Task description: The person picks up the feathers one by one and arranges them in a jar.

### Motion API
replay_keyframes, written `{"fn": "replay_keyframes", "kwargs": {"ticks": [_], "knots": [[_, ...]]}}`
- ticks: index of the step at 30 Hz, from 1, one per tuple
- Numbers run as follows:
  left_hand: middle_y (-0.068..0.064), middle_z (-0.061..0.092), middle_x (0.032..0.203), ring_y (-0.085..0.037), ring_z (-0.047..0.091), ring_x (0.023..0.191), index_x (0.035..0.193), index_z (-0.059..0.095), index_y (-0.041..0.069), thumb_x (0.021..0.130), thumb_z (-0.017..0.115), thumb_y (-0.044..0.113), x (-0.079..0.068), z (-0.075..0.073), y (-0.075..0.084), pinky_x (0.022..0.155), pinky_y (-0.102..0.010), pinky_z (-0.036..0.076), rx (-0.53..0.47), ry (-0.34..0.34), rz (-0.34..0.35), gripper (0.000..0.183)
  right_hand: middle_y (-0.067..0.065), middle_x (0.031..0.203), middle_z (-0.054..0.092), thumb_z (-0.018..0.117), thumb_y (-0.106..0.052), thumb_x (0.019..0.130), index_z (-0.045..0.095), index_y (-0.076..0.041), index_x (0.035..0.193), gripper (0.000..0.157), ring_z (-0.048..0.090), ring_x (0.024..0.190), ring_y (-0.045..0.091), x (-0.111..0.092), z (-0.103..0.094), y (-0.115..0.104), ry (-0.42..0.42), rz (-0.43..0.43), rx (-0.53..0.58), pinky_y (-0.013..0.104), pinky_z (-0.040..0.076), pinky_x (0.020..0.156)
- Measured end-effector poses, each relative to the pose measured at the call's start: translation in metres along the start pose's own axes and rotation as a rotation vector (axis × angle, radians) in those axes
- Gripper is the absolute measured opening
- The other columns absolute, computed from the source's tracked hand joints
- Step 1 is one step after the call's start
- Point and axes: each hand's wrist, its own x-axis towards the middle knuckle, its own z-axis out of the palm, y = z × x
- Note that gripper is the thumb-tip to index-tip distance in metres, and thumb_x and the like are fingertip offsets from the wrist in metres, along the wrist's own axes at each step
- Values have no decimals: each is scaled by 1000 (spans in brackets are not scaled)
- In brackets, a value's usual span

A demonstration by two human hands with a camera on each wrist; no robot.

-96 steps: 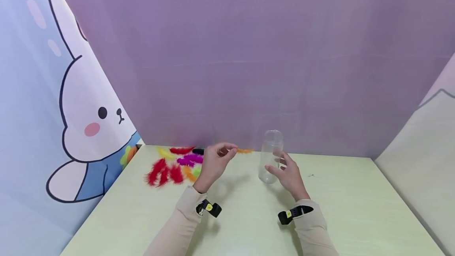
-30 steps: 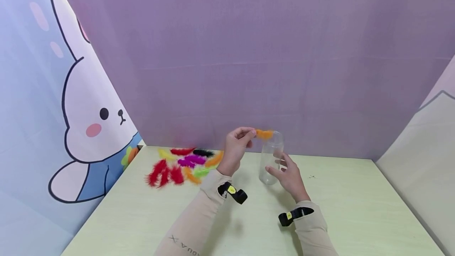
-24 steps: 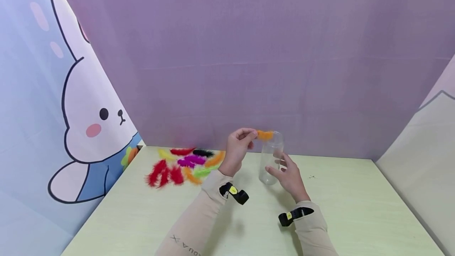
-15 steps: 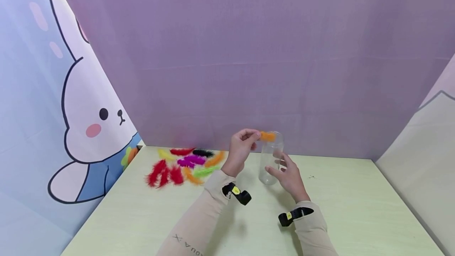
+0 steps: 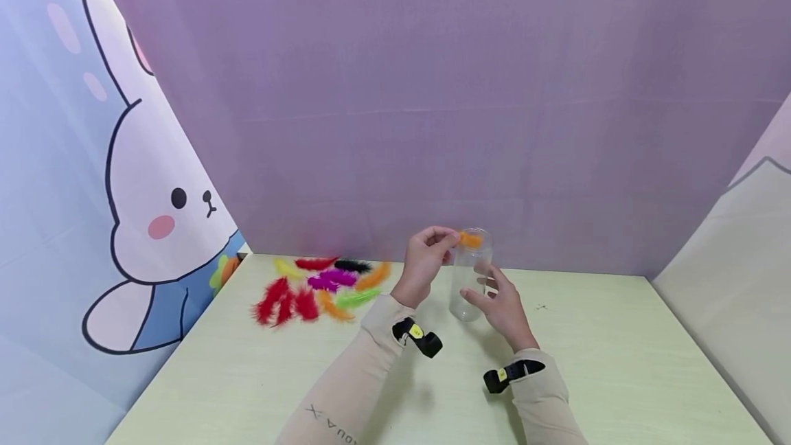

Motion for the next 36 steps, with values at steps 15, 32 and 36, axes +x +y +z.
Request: {"fn": "replay_keyframes", "kwargs": {"ticks": [15,32,36], "knots": [[5,69,79,-16,60,66,94,76,15,94,76,23,2,1,-5,66,-28,54,-8,-3,-19,8,18,155,46,77,-34,93,39,-12,155,76,47,140,42,3,0,2,0,-2,-10,60,38,116],[-7,72,89,-13,58,65,100,74,12,95,74,24,0,-18,-23,63,-24,52,-16,-3,-66,13,18,154,48,75,-28,94,42,-10,152,69,48,139,41,1,0,1,0,-13,6,61,38,114],[-15,73,94,-13,58,65,101,74,11,95,73,24,-2,-25,-29,63,-23,52,-10,-3,-65,15,19,155,47,75,-26,95,41,-9,153,69,48,140,42,2,0,1,-3,-15,16,61,38,115]]}}
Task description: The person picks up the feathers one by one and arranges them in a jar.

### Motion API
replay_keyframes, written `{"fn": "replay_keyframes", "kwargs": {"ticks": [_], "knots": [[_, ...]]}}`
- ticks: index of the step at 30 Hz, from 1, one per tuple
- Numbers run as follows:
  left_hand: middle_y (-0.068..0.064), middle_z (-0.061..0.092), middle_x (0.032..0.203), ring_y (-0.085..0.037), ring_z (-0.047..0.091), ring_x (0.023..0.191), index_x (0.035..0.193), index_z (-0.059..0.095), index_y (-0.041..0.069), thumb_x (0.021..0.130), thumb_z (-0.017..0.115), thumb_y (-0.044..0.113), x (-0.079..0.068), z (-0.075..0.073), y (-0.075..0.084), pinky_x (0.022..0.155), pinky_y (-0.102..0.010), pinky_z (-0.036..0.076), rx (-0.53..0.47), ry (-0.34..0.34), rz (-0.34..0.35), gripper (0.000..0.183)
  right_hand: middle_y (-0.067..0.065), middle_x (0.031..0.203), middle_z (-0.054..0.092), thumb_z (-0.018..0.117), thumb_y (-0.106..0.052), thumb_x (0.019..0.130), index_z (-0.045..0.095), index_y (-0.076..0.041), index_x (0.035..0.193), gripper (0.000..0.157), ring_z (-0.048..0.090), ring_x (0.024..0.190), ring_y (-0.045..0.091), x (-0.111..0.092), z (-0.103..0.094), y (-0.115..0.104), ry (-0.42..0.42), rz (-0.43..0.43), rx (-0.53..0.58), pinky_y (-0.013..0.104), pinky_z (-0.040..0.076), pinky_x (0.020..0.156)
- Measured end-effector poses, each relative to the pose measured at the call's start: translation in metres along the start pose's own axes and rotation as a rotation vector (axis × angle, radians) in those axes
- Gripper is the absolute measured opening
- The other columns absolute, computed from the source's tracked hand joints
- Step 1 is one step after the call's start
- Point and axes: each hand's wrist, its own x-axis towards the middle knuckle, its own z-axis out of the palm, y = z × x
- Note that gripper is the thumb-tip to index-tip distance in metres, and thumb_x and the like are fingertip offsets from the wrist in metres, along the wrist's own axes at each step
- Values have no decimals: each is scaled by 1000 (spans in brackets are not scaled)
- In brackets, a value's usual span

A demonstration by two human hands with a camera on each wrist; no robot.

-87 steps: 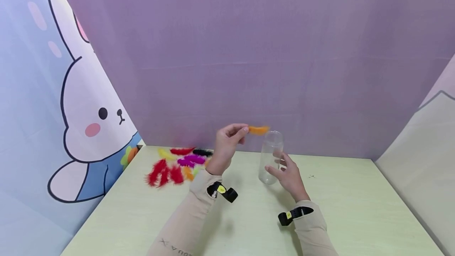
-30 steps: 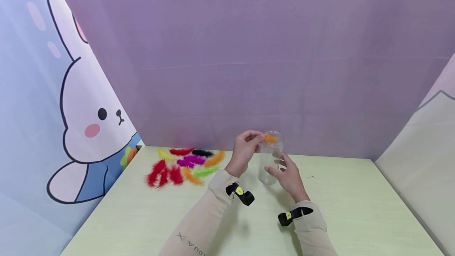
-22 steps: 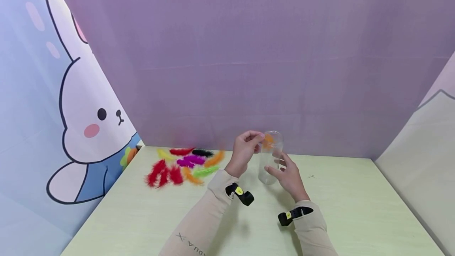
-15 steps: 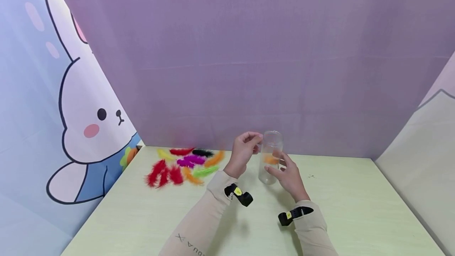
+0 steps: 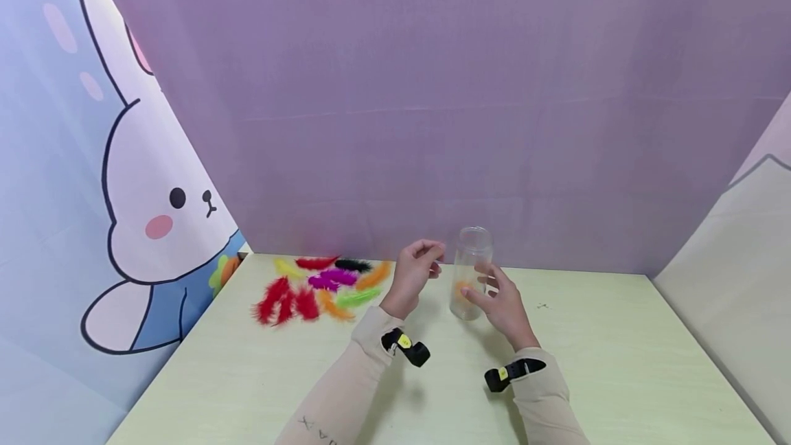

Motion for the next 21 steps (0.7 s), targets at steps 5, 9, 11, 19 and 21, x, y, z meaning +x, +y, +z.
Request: {"fn": "replay_keyframes", "kwargs": {"ticks": [5,9,11,19,21], "knots": [[-11,72,88,-13,58,63,102,74,8,96,72,21,-2,-8,-10,63,-23,52,-1,16,2,15,21,156,46,75,-24,95,39,-7,154,71,47,140,42,1,0,-1,-2,7,-7,61,38,115],[-5,71,84,-15,59,63,103,74,5,97,72,20,-5,-16,-16,63,-25,52,15,20,4,17,20,155,47,77,-30,93,42,-9,152,72,48,139,41,-1,0,-2,0,-5,1,61,39,114],[-8,72,84,-19,60,64,103,74,5,96,72,20,-7,-20,-19,63,-25,52,29,17,13,16,20,155,48,77,-31,93,42,-9,152,72,49,139,41,-1,-1,-1,-1,-3,1,60,39,114],[-6,72,83,-30,67,71,97,75,10,96,71,20,-17,-36,-21,63,-26,54,199,-6,72,11,18,155,48,76,-29,93,43,-9,151,69,48,140,40,-2,-1,-4,1,5,-1,60,38,115],[-5,72,82,-21,65,67,95,76,10,96,72,20,-20,-41,-21,62,-24,53,266,-14,91,10,19,155,47,76,-29,94,43,-8,151,70,48,140,41,-2,-1,-5,-2,0,2,60,38,115]]}}
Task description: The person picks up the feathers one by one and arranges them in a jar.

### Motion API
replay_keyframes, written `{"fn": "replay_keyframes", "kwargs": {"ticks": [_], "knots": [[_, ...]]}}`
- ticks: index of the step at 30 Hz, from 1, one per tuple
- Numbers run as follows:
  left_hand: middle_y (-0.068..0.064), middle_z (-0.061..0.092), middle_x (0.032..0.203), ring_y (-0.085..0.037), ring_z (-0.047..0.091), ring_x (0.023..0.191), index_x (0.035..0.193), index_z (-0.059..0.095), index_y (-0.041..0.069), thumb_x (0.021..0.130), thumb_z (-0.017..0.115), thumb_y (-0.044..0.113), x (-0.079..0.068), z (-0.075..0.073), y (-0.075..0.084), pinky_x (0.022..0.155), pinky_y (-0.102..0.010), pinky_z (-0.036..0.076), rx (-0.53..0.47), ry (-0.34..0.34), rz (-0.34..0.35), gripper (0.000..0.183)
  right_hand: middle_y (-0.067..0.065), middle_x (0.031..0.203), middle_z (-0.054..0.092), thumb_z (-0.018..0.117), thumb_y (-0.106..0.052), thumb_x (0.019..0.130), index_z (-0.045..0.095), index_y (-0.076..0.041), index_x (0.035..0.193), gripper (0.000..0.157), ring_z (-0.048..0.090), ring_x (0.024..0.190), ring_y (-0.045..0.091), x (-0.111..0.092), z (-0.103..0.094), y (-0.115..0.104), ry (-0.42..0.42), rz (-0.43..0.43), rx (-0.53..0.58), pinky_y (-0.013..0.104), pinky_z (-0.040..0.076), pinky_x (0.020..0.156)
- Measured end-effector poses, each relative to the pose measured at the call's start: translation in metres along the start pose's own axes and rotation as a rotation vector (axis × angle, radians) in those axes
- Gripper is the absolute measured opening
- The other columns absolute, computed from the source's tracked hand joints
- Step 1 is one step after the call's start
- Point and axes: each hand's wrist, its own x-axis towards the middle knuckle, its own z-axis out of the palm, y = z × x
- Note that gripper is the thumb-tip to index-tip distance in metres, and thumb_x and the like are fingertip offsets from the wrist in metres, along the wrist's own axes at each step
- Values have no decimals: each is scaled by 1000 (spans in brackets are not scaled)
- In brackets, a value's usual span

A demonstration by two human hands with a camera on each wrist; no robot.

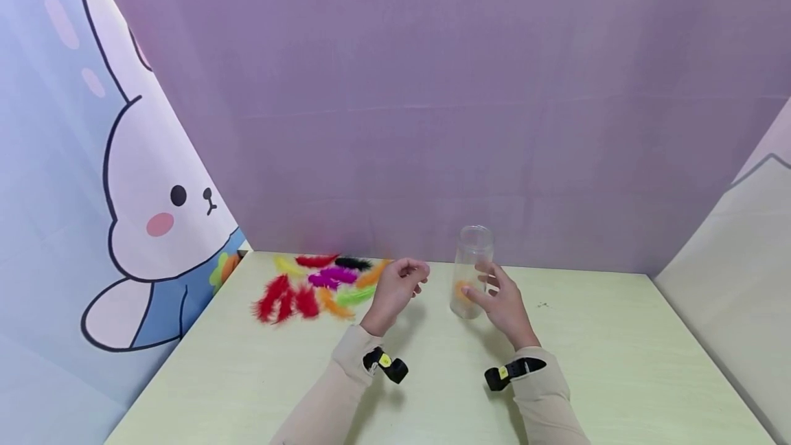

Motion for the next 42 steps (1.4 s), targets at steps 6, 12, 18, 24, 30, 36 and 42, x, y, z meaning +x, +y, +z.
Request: {"fn": "replay_keyframes", "kwargs": {"ticks": [6,12,18,24,30,36,42], "knots": [[-5,72,83,-8,60,66,93,76,12,93,73,18,-5,-16,-2,62,-24,51,213,-38,64,7,18,154,49,76,-31,93,44,-9,150,69,49,139,39,-1,0,0,4,-8,-8,59,39,115],[-2,74,87,-10,62,76,94,76,15,92,73,20,-4,-32,-11,67,-25,49,412,-4,98,5,16,154,50,77,-36,93,45,-9,149,69,49,138,38,-1,0,2,7,-6,-20,58,39,115],[1,72,79,-11,62,67,91,76,18,91,74,22,2,-45,-21,58,-27,46,646,46,62,4,17,154,49,77,-33,93,43,-10,151,71,49,139,39,-1,-1,1,6,-11,-2,59,38,115],[-2,76,86,-21,69,74,93,77,15,88,76,18,11,-54,-30,56,-32,49,886,58,66,6,19,156,46,77,-32,93,41,-9,153,73,47,140,40,0,-1,1,-7,-15,11,60,37,115],[-4,78,93,-27,72,79,92,77,12,87,75,9,18,-57,-36,58,-40,55,1027,20,73,6,18,155,48,77,-33,93,45,-10,149,69,48,139,38,1,0,5,2,-7,-7,59,38,115],[-6,68,70,-23,62,58,63,57,11,89,68,2,25,-57,-40,45,-38,45,1158,3,70,29,18,154,48,77,-35,92,46,-10,148,69,48,138,39,2,1,5,4,-5,-10,59,38,115],[-12,74,80,-31,70,67,76,68,7,91,70,6,27,-56,-40,51,-43,54,1228,8,58,15,17,154,49,77,-32,93,45,-11,149,68,48,139,39,1,0,5,2,-1,-10,59,38,116]]}}
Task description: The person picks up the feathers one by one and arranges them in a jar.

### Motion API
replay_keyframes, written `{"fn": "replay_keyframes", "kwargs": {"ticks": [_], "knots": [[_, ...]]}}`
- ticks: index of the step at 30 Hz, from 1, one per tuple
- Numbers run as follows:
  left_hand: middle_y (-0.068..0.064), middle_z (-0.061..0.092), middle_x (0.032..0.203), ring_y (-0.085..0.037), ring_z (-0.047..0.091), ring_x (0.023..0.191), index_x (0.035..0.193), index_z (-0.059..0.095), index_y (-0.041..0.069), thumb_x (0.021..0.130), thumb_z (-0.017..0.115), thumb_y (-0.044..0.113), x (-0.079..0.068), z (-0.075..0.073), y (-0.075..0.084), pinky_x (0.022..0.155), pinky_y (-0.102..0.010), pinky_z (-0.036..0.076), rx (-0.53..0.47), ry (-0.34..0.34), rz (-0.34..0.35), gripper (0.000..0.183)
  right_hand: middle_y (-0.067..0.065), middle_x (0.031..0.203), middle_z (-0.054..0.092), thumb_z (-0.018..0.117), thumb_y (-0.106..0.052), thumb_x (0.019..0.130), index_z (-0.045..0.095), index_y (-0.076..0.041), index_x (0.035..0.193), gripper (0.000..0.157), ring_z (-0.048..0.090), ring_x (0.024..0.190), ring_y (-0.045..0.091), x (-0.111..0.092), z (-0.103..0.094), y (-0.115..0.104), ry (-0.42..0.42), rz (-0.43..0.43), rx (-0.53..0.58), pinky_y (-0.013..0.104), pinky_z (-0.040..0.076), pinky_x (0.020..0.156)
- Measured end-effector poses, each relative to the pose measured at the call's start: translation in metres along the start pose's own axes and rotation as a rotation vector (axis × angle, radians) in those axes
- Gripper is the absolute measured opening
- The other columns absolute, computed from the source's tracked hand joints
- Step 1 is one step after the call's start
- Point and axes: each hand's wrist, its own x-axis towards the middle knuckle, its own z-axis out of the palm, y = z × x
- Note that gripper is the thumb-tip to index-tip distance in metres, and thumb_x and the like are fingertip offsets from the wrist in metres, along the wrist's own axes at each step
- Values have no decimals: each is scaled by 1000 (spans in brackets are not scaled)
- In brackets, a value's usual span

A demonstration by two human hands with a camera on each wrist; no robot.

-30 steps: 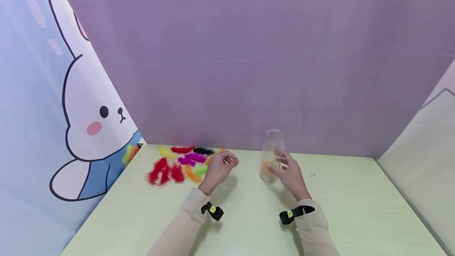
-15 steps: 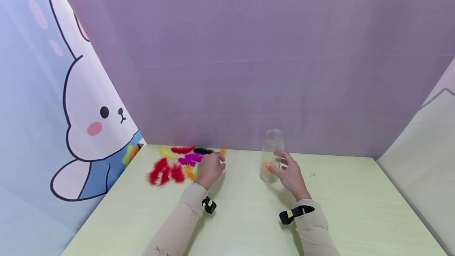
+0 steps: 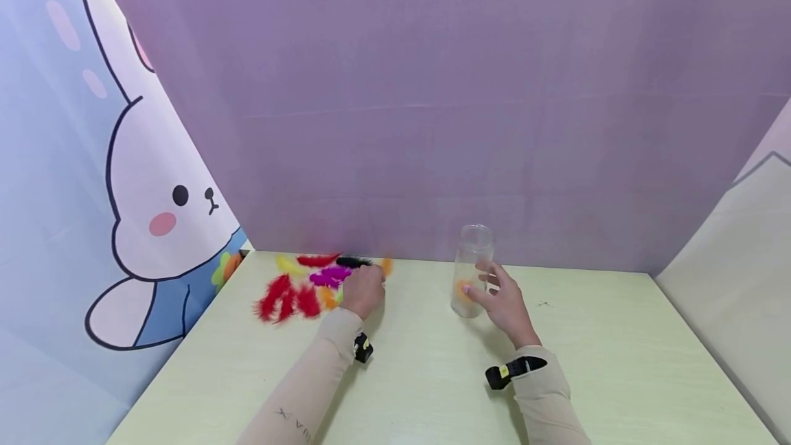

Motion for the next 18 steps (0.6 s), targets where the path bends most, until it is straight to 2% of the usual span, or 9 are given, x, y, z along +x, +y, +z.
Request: {"fn": "replay_keyframes", "kwargs": {"ticks": [4,11,18], "knots": [[-12,76,83,-32,72,70,79,71,7,92,70,8,3,3,-1,53,-43,56,29,-16,-12,13,16,154,49,77,-32,93,45,-11,149,68,48,140,39,0,-1,1,-3,2,4,59,37,116],[-13,76,86,-33,72,74,81,70,6,93,68,7,9,10,-1,56,-44,57,24,-52,-38,12,16,155,48,76,-31,93,45,-12,149,67,47,140,40,0,0,2,-4,14,10,59,37,116],[-10,76,85,-28,72,73,81,71,9,93,68,9,13,16,2,56,-41,56,67,-36,-30,12,15,155,47,75,-26,94,45,-11,149,64,46,141,40,1,1,2,-5,18,13,59,37,116]]}}
